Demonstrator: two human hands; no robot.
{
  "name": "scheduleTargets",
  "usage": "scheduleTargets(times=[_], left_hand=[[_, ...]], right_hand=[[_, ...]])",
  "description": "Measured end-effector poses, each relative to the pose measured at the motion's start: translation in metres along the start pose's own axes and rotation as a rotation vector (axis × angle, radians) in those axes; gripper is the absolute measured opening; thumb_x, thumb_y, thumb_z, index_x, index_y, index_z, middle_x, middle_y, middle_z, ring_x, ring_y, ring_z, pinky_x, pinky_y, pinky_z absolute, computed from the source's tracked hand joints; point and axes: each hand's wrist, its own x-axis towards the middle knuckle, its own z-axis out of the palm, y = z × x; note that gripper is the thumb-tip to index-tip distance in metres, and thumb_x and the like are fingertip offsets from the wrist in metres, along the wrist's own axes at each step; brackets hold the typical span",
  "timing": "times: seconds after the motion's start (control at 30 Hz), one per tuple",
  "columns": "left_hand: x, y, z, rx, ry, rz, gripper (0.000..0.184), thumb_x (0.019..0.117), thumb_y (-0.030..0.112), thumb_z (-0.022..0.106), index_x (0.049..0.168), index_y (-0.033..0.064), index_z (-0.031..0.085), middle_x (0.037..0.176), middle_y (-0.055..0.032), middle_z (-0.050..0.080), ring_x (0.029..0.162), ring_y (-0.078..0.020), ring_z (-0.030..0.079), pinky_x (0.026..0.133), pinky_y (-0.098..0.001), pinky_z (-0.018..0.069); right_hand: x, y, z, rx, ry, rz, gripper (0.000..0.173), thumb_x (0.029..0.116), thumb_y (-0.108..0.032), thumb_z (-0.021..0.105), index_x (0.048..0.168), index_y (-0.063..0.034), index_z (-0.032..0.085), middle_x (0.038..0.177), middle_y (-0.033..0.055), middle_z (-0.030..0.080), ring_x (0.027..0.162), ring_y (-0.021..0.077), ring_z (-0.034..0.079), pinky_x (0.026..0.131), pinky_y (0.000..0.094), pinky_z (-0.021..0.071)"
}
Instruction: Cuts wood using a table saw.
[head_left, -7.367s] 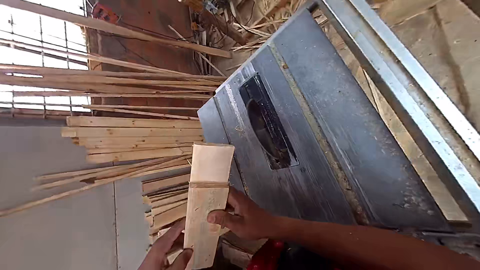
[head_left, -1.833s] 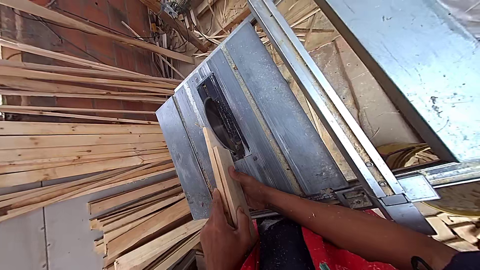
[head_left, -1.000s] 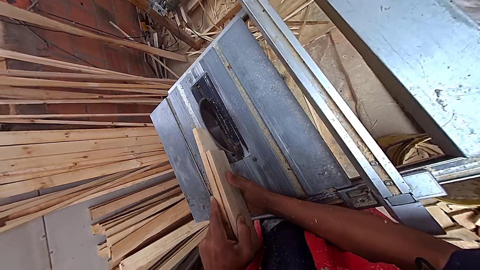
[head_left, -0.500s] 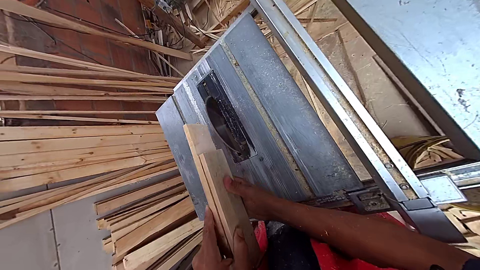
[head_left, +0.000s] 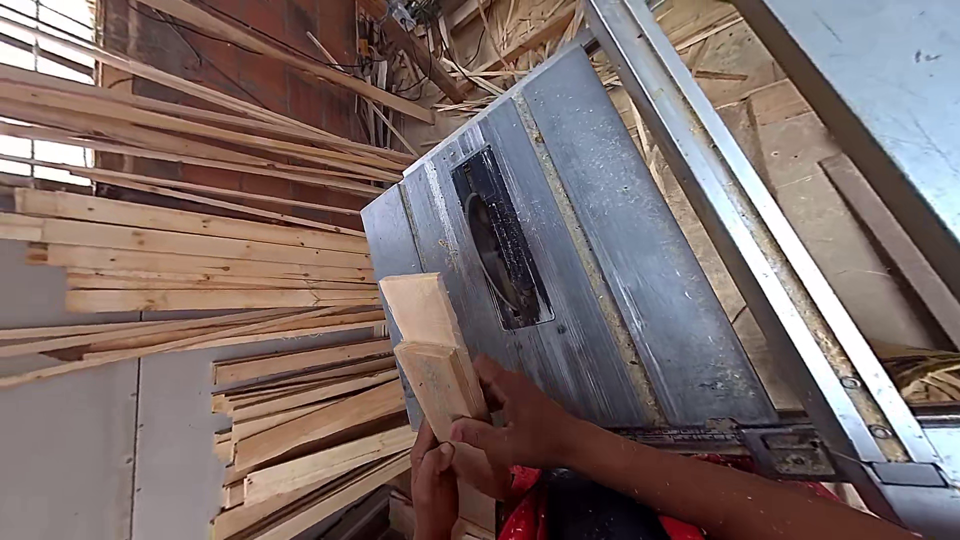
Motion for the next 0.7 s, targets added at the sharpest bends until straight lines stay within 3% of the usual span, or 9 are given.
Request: scheduleTargets(times=[0.1,0.33,0.53,0.63,0.7], left_hand=[[0.003,-0.018,-0.007,-0.107,0.019,0.022,0.042,0.0912,0.017,0.055,0.129,-0.0007,0.057,0.119,-0.0102,0.069,0.111,-0.0139,0.065,0.1,-0.0364,0.0517],[0.002,-0.03,-0.018,-0.167,-0.018,0.046,0.042,0.0963,0.023,0.056,0.131,-0.0007,0.057,0.12,-0.0108,0.069,0.113,-0.0144,0.064,0.103,-0.0371,0.05],[-0.002,-0.035,-0.022,-0.163,-0.014,0.041,0.042,0.0912,0.015,0.053,0.129,-0.0019,0.058,0.117,-0.011,0.069,0.109,-0.0144,0.065,0.099,-0.0364,0.0519],[-0.004,-0.031,-0.024,-0.057,0.013,0.056,0.045,0.0895,0.013,0.055,0.13,-0.0074,0.055,0.115,-0.012,0.07,0.105,-0.0145,0.067,0.096,-0.0359,0.0546],[-0.006,-0.022,-0.022,0.11,0.009,0.095,0.053,0.0901,0.011,0.052,0.136,-0.0147,0.046,0.116,-0.0146,0.07,0.104,-0.0162,0.069,0.094,-0.0368,0.0571]], right_hand=[[0.002,0.001,0.006,-0.096,-0.005,-0.043,0.059,0.0904,-0.052,0.074,0.119,-0.0023,0.061,0.106,0.0068,0.073,0.1,0.0143,0.072,0.09,0.0373,0.0619],[0.003,0.0,0.012,-0.176,-0.045,-0.04,0.057,0.0898,-0.053,0.075,0.118,-0.0053,0.061,0.103,0.0036,0.073,0.098,0.0125,0.072,0.089,0.0367,0.0621],[0.001,0.003,0.013,-0.207,-0.064,-0.014,0.059,0.0921,-0.052,0.072,0.123,-0.0036,0.059,0.107,0.006,0.073,0.102,0.0129,0.072,0.091,0.0363,0.0615],[0.0,0.006,0.011,-0.146,-0.078,0.047,0.057,0.0958,-0.047,0.069,0.126,-0.0011,0.056,0.111,0.008,0.072,0.104,0.0139,0.072,0.091,0.0354,0.0618],[0.0,0.008,0.008,-0.064,-0.092,0.142,0.054,0.0992,-0.044,0.064,0.129,0.0,0.054,0.113,0.0086,0.072,0.104,0.014,0.071,0.091,0.0348,0.0609]])
